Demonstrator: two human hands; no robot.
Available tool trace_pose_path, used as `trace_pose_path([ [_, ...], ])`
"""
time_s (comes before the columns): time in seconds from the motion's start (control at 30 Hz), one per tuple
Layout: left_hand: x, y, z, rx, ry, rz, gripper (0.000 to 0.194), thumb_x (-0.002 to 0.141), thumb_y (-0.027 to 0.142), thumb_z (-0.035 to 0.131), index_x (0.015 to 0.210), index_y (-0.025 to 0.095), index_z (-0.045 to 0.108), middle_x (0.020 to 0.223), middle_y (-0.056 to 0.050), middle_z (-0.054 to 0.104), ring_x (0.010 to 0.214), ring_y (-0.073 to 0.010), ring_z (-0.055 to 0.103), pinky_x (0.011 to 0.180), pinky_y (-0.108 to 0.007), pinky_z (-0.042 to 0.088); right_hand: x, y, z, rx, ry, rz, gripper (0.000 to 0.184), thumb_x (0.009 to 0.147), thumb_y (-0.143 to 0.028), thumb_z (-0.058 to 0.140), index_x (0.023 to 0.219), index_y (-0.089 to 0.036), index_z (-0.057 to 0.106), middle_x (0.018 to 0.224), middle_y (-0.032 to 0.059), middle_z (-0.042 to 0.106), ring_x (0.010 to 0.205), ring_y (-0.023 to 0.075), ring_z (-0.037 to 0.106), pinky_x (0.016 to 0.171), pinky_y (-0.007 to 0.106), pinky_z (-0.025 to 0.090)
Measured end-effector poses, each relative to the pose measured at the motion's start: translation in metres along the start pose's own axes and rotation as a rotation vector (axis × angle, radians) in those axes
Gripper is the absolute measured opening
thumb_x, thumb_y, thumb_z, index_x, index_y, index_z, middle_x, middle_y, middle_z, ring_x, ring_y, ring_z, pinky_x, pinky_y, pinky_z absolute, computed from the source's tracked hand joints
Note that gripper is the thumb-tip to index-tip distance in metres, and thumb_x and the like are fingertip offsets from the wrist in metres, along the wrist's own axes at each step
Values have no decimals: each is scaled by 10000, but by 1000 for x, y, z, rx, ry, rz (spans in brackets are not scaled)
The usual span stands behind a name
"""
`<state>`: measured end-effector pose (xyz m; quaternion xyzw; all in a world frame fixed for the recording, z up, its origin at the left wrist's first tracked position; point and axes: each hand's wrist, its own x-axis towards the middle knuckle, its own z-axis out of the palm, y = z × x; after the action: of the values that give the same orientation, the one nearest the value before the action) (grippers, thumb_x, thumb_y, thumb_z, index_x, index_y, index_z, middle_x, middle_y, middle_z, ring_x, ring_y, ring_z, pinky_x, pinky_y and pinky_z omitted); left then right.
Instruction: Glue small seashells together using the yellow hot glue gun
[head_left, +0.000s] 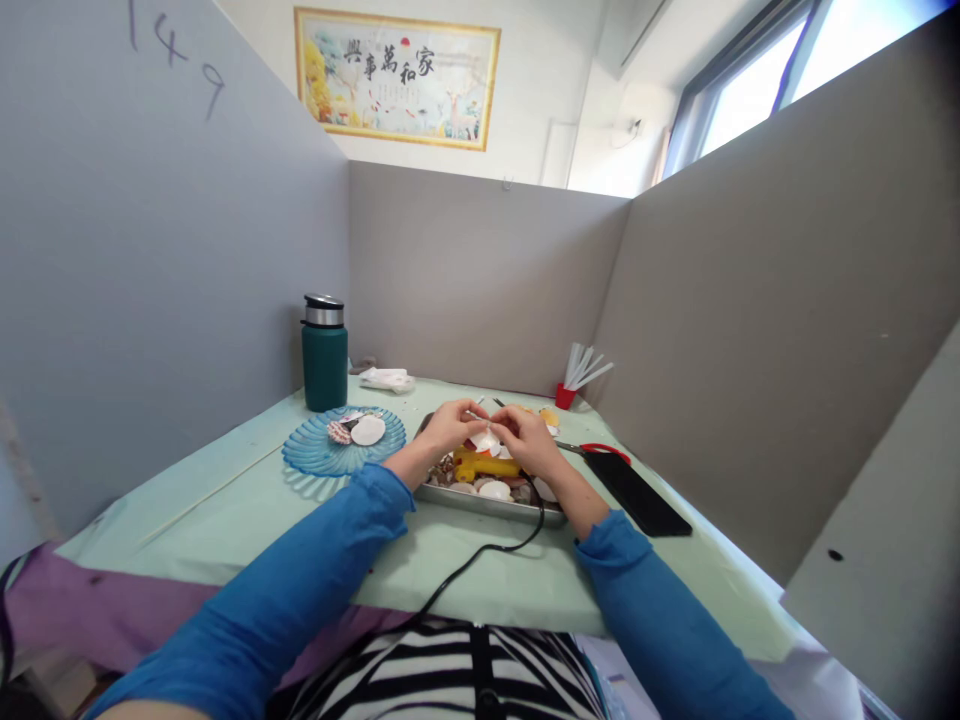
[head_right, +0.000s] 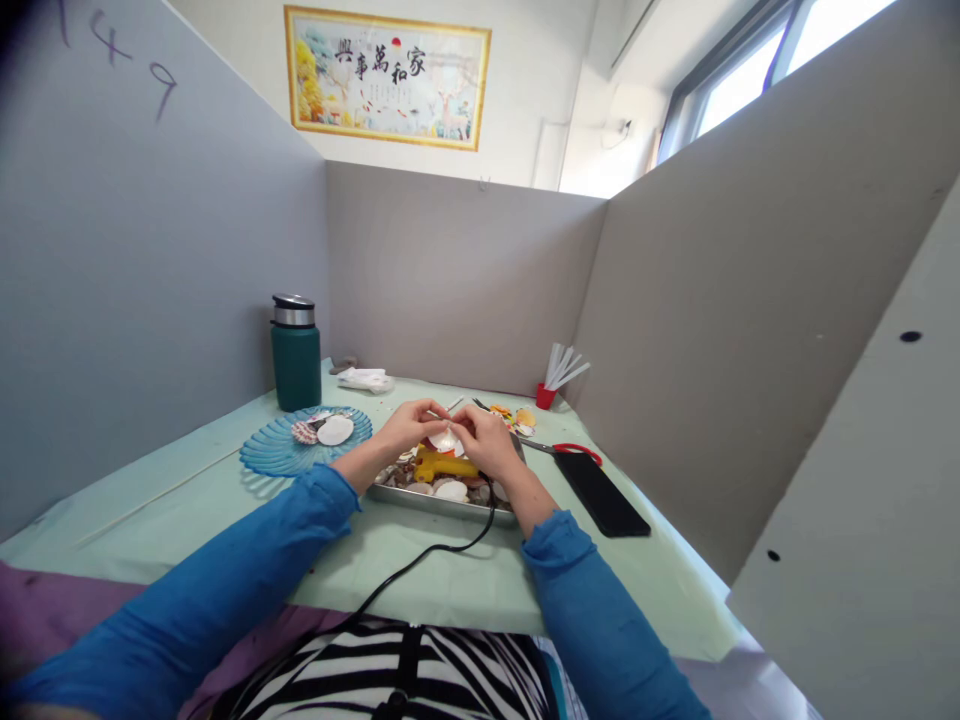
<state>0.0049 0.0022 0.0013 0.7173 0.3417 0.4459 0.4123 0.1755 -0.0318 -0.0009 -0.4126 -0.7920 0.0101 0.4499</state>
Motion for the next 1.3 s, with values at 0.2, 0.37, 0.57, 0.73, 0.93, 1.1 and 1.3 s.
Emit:
trace_pose_path([
  [0.2,-3,6,1,-61,-9,-24,256,663,284,711,832,122,605,618,-14,614,524,-107,569,480,-216,481,0,0,0,37,1,14,138,829,-279,537,804,-173,621,706,6,633,602,119,527,576,226,378],
  [0.37,-6,11,2,-112,-19,-16,255,667,282,713,826,117,603,617,-17,611,540,-104,571,489,-212,481,0,2,0,101,2,33,138,824,-288,541,800,-174,616,686,-1,619,582,115,513,551,222,377],
  [0.57,-6,10,1,-134,-25,-4,268,673,293,716,841,117,602,635,-19,619,554,-101,580,509,-218,495,1,2,1,161,0,54,164,823,-324,544,794,-174,604,673,-2,606,564,112,498,519,217,373],
  [0.73,-4,9,2,-133,2,-7,331,682,281,710,949,121,596,664,-10,603,580,-108,585,517,-233,517,1,1,1,200,15,67,179,835,-339,524,824,-174,592,680,-1,601,574,113,510,526,216,382],
  [0.93,-6,13,3,-155,12,-39,327,669,347,724,863,114,604,729,-25,597,643,-120,586,502,-223,516,1,1,2,164,57,46,178,833,-338,532,848,-175,603,710,15,626,622,130,559,565,228,421],
  [1.1,-6,13,3,-146,-8,-57,347,653,404,728,797,113,604,722,-17,578,606,-103,571,472,-200,491,1,0,1,113,86,22,179,842,-340,532,857,-180,610,724,25,638,623,137,568,581,237,436],
  [1.3,-8,14,2,-190,-17,-65,363,648,431,725,786,116,607,731,-12,542,649,-108,544,478,-206,497,0,-1,0,81,105,-1,180,851,-338,525,857,-180,611,728,29,638,604,136,551,574,240,422],
])
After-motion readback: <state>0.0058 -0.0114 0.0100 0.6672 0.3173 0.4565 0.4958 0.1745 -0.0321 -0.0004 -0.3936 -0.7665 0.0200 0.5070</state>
